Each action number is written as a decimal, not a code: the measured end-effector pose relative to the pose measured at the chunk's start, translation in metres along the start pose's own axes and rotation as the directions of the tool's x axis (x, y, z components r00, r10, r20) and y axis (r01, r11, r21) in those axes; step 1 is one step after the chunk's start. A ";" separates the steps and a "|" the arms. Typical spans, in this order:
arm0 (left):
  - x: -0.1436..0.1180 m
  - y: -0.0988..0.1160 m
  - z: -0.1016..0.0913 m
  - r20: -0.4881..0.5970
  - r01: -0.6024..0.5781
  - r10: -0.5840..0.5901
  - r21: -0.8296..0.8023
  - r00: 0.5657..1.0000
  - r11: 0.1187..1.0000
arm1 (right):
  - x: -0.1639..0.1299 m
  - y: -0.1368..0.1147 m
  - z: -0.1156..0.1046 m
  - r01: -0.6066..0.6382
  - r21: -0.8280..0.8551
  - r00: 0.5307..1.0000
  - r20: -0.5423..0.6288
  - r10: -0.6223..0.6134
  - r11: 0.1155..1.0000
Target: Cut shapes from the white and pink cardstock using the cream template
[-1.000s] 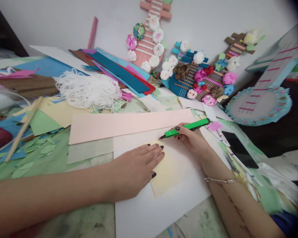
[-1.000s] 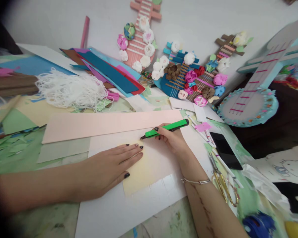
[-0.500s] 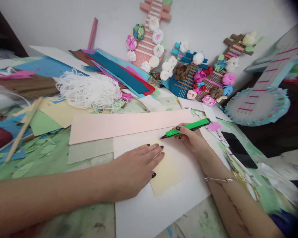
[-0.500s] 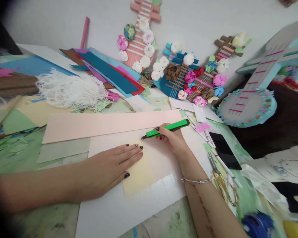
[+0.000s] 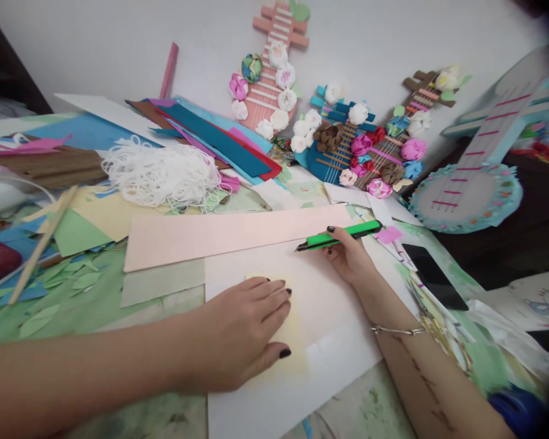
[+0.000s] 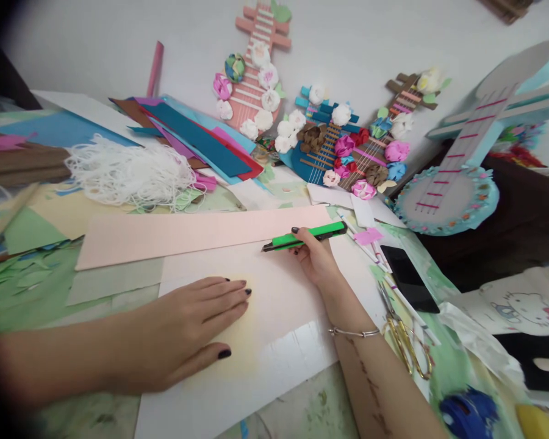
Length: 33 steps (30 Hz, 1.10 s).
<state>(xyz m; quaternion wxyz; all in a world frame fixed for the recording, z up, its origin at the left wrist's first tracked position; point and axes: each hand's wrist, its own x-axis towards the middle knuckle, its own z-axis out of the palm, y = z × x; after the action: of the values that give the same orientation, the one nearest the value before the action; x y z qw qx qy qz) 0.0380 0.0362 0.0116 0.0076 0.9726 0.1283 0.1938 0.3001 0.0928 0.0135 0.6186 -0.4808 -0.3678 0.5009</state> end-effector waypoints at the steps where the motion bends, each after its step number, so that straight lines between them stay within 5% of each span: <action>1: 0.000 0.003 -0.002 -0.055 -0.027 0.028 0.024 0.998 0.999 | 0.000 0.000 0.000 -0.004 0.006 1.000 0.003 0.004 1.000; 6: -0.002 0.015 -0.010 -0.189 -0.110 0.143 0.174 0.972 0.979 | 0.001 -0.001 0.000 -0.022 0.045 1.000 0.017 0.021 0.999; 12: -0.003 0.010 -0.017 -0.278 -0.048 0.095 0.171 0.956 0.984 | 0.003 -0.001 0.000 -0.046 0.105 0.999 0.016 0.044 0.993; 16: 0.003 0.014 -0.017 -0.089 0.029 -0.029 0.004 0.996 1.000 | 0.005 0.000 0.000 -0.055 0.155 0.998 0.004 0.055 0.986; 22: 0.015 0.022 -0.011 0.073 0.021 -0.020 -0.013 0.997 1.000 | 0.006 -0.001 -0.001 -0.058 0.199 0.998 0.012 0.057 0.978; 27: 0.021 0.013 -0.007 0.052 -0.037 0.033 0.074 0.998 0.997 | 0.006 -0.001 0.000 -0.054 0.211 0.999 0.020 0.051 0.976; 33: 0.030 0.006 -0.006 -0.082 -0.209 0.234 0.237 0.969 0.949 | 0.006 -0.002 0.001 -0.049 0.233 0.999 0.023 0.045 0.971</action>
<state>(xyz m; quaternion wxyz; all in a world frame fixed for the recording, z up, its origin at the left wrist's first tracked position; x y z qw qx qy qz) 0.0643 0.0380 0.0285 -0.1322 0.9633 0.0398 0.2301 0.3008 0.0985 0.0156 0.6557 -0.4089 -0.3003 0.5592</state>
